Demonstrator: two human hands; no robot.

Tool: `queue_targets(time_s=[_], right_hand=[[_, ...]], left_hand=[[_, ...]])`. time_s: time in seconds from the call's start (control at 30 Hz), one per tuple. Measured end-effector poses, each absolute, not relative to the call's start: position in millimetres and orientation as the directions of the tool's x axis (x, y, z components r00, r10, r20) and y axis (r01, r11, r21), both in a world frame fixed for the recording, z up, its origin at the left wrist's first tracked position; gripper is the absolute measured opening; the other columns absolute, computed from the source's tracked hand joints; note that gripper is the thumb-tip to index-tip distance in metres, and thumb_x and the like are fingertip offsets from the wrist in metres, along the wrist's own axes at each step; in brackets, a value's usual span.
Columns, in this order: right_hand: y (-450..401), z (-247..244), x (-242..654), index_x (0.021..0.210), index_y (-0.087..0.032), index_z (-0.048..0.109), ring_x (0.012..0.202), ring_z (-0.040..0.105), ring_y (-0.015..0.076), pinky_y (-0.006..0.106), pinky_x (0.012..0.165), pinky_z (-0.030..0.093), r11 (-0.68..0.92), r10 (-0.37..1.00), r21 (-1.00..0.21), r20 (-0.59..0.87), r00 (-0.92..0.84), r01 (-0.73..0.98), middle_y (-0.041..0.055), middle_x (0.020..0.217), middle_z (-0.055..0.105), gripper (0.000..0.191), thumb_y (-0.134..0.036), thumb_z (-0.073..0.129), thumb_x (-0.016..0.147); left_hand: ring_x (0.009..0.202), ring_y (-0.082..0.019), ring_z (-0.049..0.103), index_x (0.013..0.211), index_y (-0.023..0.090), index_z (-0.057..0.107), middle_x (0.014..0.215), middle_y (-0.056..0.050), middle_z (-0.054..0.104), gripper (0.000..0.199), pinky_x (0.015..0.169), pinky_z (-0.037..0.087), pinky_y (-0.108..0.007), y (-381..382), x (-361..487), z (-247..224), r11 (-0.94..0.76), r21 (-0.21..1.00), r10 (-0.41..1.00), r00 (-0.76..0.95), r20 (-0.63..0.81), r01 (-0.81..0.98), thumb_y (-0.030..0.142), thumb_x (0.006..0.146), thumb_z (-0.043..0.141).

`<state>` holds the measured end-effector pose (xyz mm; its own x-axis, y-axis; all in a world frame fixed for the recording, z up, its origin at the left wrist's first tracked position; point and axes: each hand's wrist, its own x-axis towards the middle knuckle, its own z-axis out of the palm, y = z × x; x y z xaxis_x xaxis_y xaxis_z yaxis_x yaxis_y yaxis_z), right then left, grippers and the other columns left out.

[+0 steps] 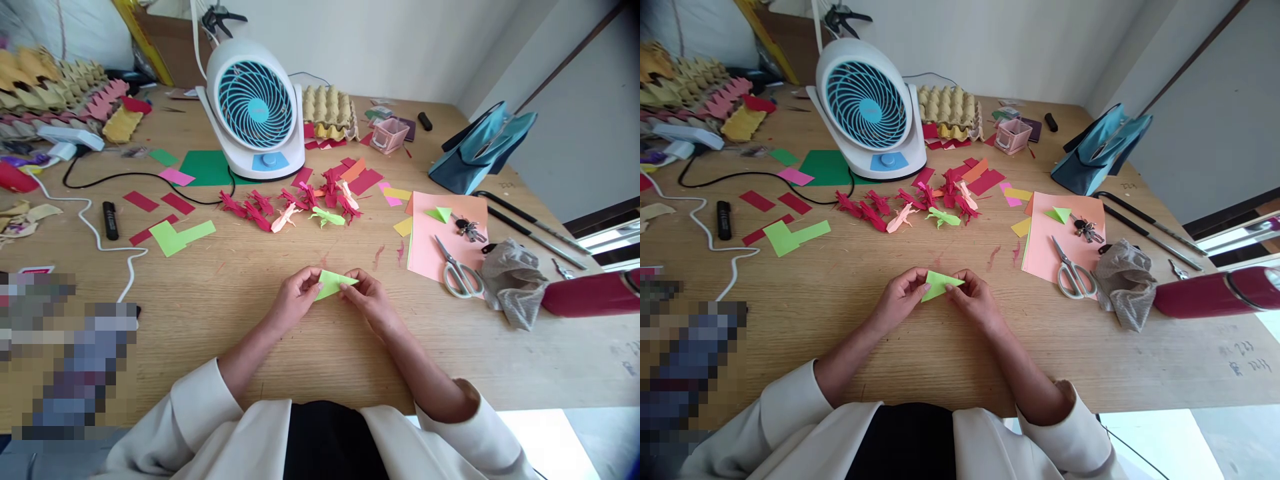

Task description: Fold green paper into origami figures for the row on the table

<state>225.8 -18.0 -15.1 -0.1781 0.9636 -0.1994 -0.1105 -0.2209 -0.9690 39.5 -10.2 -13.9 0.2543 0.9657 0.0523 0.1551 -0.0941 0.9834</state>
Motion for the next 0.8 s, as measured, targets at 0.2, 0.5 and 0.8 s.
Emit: queue_targets(time_s=[0.2,0.5,0.8], right_hand=[[-19.6,-12.4,224.2,0.093,-0.020,0.059,0.069,0.053,0.0127,0.025,0.060,0.043,-0.187,0.969,-0.977,-0.167,-0.181,-0.100,0.0011,0.080,0.059,0.041,-0.051,0.076,0.072],[-19.4,-15.4,225.4,0.098,-0.021,0.056,0.067,0.051,0.0130,0.025,0.058,0.040,-0.112,0.978,-0.992,-0.100,-0.181,-0.057,0.0005,0.081,0.056,0.035,-0.048,0.069,0.080],[-24.5,-6.2,230.4,0.112,-0.022,0.060,0.076,0.053,0.0152,0.029,0.069,0.043,0.100,0.927,-0.978,0.025,-0.375,0.182,0.0047,0.098,0.062,0.025,-0.036,0.057,0.092]], left_hand=[[0.098,-0.018,0.066,0.121,0.019,0.065,0.108,-0.007,0.070,0.033,0.087,0.051,-0.028,-13.4,38.1,-9.3,-0.167,0.948,0.953,0.291,0.084,0.272,0.020,0.090,0.053],[0.089,-0.016,0.068,0.108,0.019,0.060,0.097,-0.005,0.070,0.025,0.076,0.051,-0.024,-13.4,39.1,-10.7,-0.132,0.958,0.964,0.256,0.064,0.256,0.015,0.086,0.050],[0.075,-0.013,0.064,0.100,0.021,0.058,0.085,0.001,0.067,0.025,0.070,0.047,-0.022,-16.4,39.8,-8.6,-0.265,0.857,0.949,0.278,0.150,0.442,0.011,0.078,0.060]])
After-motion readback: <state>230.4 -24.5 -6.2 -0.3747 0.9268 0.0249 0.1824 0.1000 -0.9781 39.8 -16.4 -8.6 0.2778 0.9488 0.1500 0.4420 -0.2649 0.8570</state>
